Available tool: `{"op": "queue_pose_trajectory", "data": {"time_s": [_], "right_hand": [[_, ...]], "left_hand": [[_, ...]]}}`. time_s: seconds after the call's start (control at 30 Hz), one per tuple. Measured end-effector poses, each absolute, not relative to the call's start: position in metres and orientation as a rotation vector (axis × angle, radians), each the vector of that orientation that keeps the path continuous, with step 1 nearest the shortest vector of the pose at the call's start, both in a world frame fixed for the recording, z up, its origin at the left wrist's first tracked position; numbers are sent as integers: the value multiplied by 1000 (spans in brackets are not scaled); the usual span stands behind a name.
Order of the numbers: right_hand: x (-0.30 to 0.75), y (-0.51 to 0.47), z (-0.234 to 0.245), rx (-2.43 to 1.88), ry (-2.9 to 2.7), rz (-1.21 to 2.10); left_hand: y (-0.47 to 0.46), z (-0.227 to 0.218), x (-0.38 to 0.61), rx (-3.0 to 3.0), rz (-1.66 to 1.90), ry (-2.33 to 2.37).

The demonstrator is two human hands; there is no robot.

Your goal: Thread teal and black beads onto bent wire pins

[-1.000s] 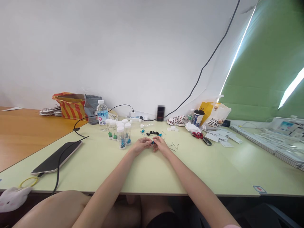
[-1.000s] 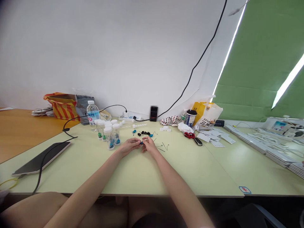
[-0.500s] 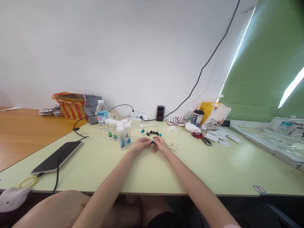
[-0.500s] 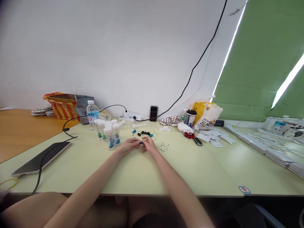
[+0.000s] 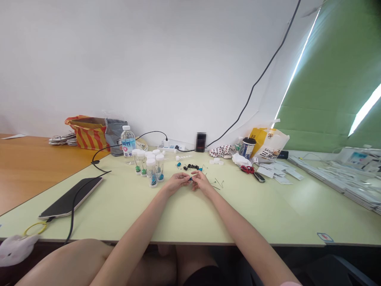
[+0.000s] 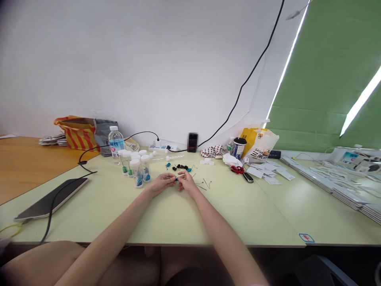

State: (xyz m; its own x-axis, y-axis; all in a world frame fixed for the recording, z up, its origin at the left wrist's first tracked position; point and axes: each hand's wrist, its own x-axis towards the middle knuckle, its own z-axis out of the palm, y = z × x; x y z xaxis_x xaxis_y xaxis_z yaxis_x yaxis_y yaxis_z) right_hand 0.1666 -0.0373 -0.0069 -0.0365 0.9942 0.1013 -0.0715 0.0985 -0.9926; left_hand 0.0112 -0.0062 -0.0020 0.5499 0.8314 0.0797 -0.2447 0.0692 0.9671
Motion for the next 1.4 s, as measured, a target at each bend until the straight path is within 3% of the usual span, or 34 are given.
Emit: {"op": "queue_pose_trajectory", "data": {"time_s": [1.4], "right_hand": [[168, -35, -10, -1072, -1239, 1194]], "left_hand": [[-9, 2, 11, 1251, 872, 586]]}}
